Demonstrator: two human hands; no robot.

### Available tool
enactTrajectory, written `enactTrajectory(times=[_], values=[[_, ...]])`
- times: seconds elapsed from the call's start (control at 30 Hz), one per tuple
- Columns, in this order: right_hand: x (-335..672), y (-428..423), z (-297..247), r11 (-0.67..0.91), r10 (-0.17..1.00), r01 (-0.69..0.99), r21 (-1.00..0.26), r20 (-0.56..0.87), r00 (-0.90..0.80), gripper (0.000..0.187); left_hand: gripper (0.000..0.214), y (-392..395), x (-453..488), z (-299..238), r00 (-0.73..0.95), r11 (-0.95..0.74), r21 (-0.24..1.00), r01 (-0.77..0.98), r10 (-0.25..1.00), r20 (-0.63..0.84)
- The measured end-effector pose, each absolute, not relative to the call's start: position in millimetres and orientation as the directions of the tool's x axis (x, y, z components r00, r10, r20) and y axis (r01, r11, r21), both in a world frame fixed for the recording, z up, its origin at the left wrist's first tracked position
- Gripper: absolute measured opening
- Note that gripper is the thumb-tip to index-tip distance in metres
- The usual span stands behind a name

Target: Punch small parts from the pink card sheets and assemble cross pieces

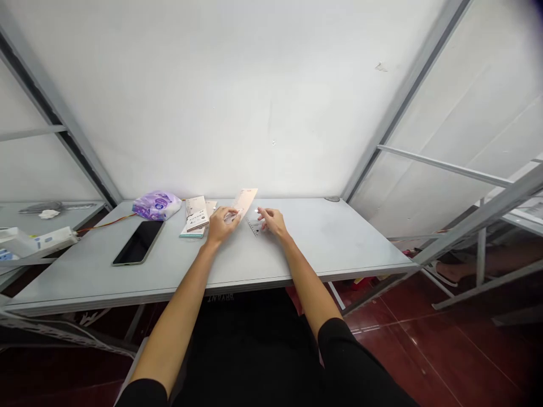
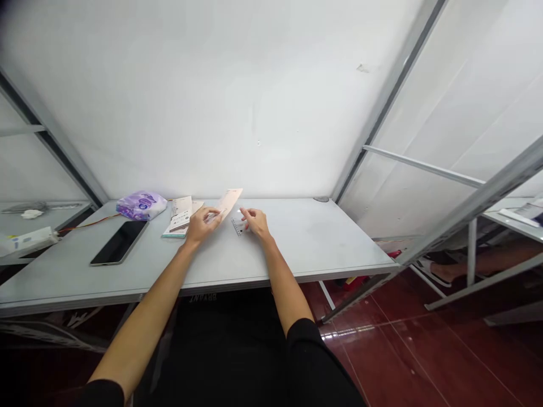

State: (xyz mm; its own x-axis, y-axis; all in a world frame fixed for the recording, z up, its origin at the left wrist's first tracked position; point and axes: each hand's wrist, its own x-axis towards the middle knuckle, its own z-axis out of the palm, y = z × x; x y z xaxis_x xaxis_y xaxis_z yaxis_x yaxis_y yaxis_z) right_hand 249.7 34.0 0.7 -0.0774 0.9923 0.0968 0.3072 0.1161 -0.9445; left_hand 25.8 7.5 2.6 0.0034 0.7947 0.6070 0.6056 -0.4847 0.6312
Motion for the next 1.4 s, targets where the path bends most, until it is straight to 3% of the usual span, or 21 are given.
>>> enactTrajectory(times=[0.1, 0.2, 0.27, 0.33, 0.47, 0.6, 0.67, 0.73, 0.83, 0.9, 0.97, 1.07, 1.17, 1.4], values=[[245, 30, 6, -0.153, 0.934, -0.008, -0.988, -0.142, -0.329, 0.038, 0.022, 1, 35, 5, 0.209, -0.585, 0.616, 0.527, 0.792, 0.574], [244, 29, 8, -0.264, 0.904, -0.13, -0.956, -0.199, -0.378, 0.026, 0.022, 3, 37, 5, 0.214, -0.593, 0.587, 0.551, 0.781, 0.587], [246, 33, 8, -0.267, 0.944, -0.224, -0.937, -0.207, -0.258, 0.022, 0.02, 7, 28, 5, 0.047, -0.496, 0.589, 0.639, 0.789, 0.613], [250, 38, 8, -0.186, 0.982, -0.37, -0.91, -0.189, -0.029, 0.021, 0.02, 13, 9, 5, -0.155, -0.328, 0.603, 0.727, 0.777, 0.61], [263, 48, 9, 0.109, 0.871, -0.586, -0.803, -0.207, 0.445, 0.026, 0.04, 18, -33, -1, -0.479, 0.133, 0.614, 0.778, 0.759, 0.441], [269, 50, 8, 0.124, 0.832, -0.662, -0.739, -0.286, 0.475, 0.022, 0.065, 18, -47, -11, -0.522, 0.374, 0.498, 0.782, 0.83, 0.197], [265, 48, 6, 0.057, 0.861, -0.632, -0.773, -0.282, 0.424, 0.02, 0.073, 18, -44, -13, -0.512, 0.402, 0.441, 0.802, 0.843, 0.163], [257, 45, 4, 0.012, 0.905, -0.499, -0.866, -0.203, 0.374, 0.015, 0.084, 18, -41, -13, -0.502, 0.411, 0.407, 0.816, 0.852, 0.147], [244, 38, -2, 0.076, 0.975, 0.027, -0.997, 0.08, 0.207, 0.008, 0.08, 18, -40, -12, -0.492, 0.405, 0.395, 0.825, 0.859, 0.145], [239, 33, -7, 0.23, 0.97, 0.427, -0.874, 0.239, -0.033, 0.007, 0.068, 19, -42, -12, -0.494, 0.392, 0.418, 0.82, 0.853, 0.17], [234, 30, -12, 0.368, 0.93, 0.639, -0.676, 0.277, -0.242, 0.011, 0.063, 19, -45, -13, -0.504, 0.372, 0.463, 0.805, 0.84, 0.202], [229, 26, -18, 0.48, 0.877, 0.713, -0.511, 0.271, -0.397, 0.021, 0.059, 22, -50, -14, -0.513, 0.337, 0.529, 0.779, 0.827, 0.229], [224, 22, -19, 0.512, 0.859, 0.713, -0.479, 0.278, -0.43, 0.028, 0.054, 26, -55, -15, -0.475, 0.283, 0.548, 0.787, 0.844, 0.247], [219, 18, -12, 0.47, 0.879, 0.523, -0.711, 0.43, -0.206, 0.025, 0.047, 25, -58, -10, -0.464, 0.245, 0.616, 0.748, 0.858, 0.221]])
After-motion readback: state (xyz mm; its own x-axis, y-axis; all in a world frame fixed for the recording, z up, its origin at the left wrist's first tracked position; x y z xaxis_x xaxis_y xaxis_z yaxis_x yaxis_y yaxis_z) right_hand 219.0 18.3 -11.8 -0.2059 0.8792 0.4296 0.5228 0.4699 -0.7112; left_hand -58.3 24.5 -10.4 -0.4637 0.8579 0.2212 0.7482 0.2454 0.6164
